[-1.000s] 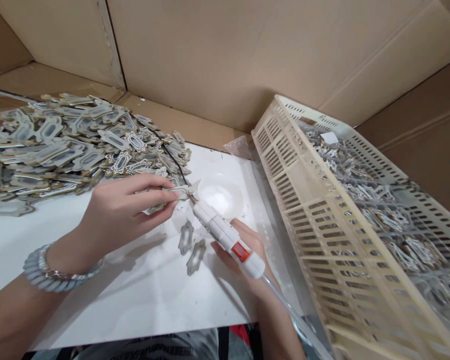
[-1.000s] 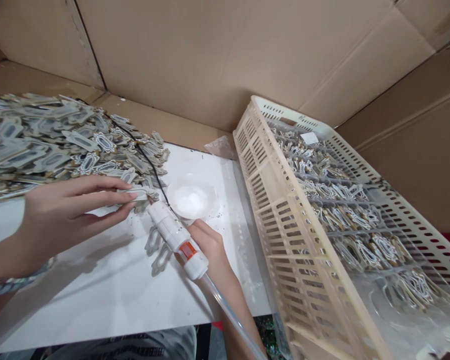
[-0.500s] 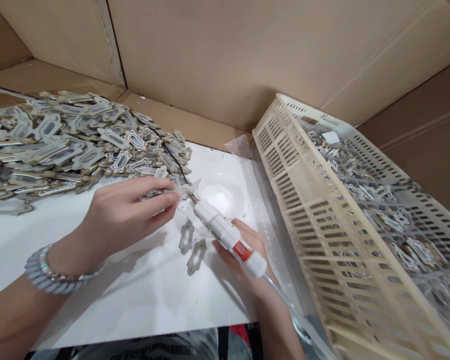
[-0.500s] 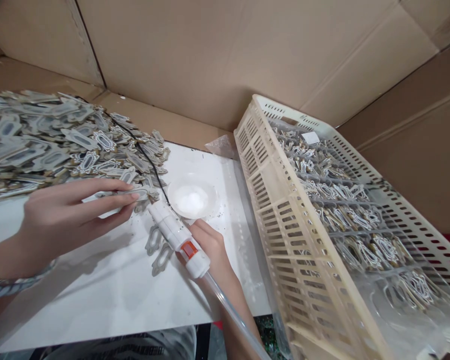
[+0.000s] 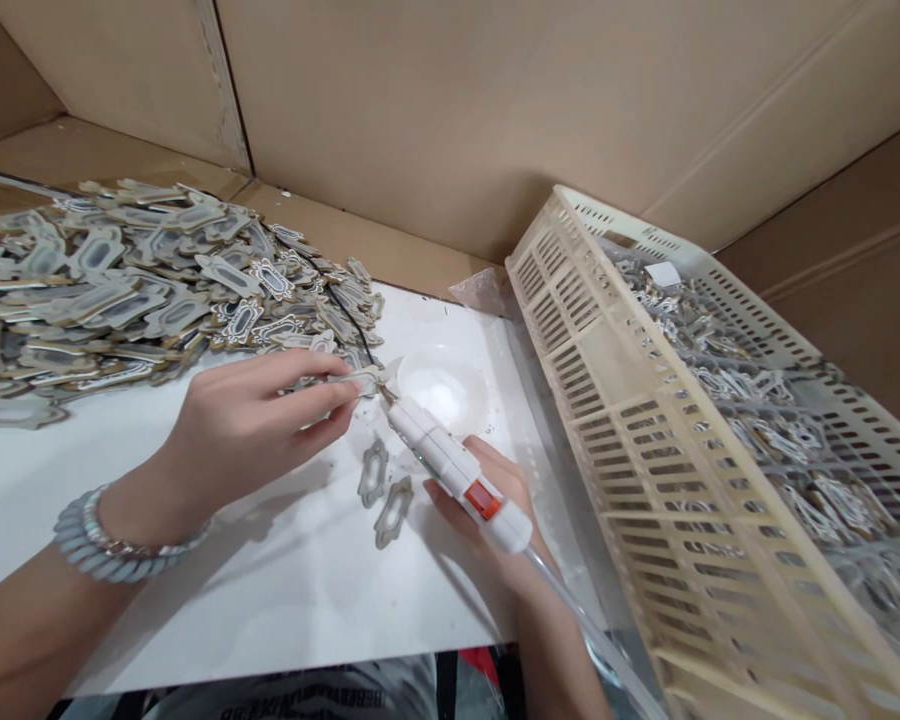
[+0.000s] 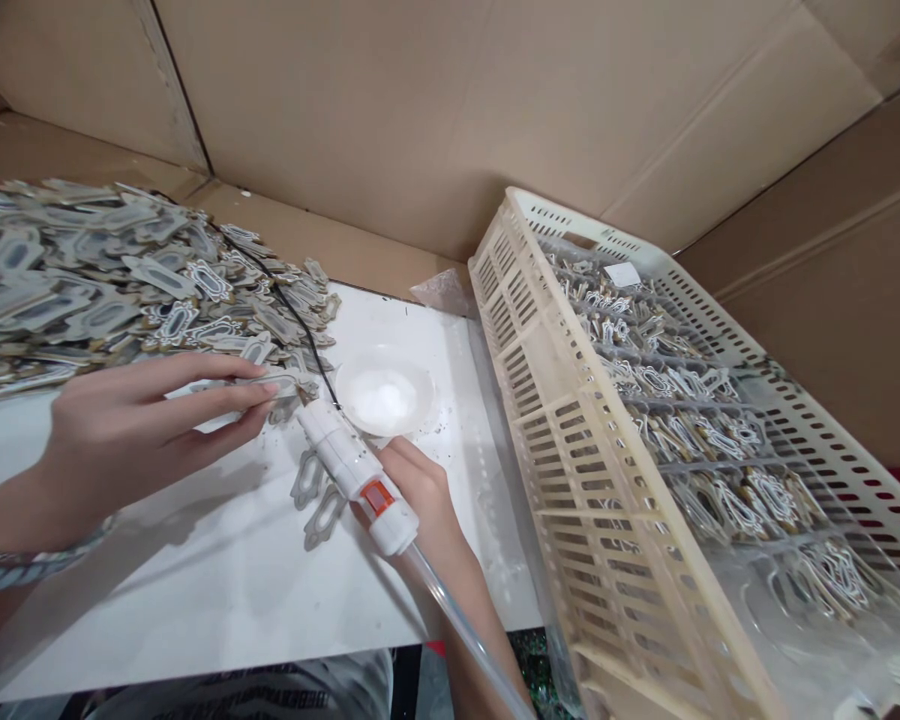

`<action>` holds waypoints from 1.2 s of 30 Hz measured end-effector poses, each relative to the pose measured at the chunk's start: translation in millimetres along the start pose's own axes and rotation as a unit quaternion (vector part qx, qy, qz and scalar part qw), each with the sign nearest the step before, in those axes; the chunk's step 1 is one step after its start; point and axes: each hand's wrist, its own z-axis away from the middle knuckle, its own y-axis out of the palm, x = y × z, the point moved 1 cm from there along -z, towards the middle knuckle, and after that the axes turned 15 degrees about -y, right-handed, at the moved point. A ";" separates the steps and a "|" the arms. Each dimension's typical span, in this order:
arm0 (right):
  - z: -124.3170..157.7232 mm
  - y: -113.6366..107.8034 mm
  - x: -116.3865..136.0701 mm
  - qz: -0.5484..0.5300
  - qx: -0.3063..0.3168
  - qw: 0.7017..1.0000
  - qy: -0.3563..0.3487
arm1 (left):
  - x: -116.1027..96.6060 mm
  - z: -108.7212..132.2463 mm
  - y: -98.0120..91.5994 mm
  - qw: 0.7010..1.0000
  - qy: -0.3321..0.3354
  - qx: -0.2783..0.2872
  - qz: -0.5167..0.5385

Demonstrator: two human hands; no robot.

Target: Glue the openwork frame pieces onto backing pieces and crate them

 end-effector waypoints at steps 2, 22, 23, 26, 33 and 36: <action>0.1 -0.2 0.3 0.000 0.002 1.000 0.004 | -0.4 -0.6 -0.6 1.000 0.012 -0.006 0.001; -1.5 -2.1 -0.2 0.014 -0.022 1.000 0.011 | 4.0 0.7 2.6 0.998 0.018 -0.027 0.059; -1.5 -2.4 -0.5 0.022 -0.029 0.999 0.014 | 3.8 0.7 2.2 0.997 0.014 -0.020 0.068; -0.6 -3.6 -1.3 0.050 -0.050 0.997 0.020 | 1.4 0.8 1.2 0.995 -0.005 -0.003 0.100; 4.2 -6.1 1.4 -0.019 -0.126 0.982 0.139 | -18.4 10.9 7.7 0.961 -0.133 0.058 0.236; 3.0 -6.9 3.9 -0.115 -0.132 0.970 0.170 | -28.1 19.4 13.7 0.928 -0.189 0.096 0.306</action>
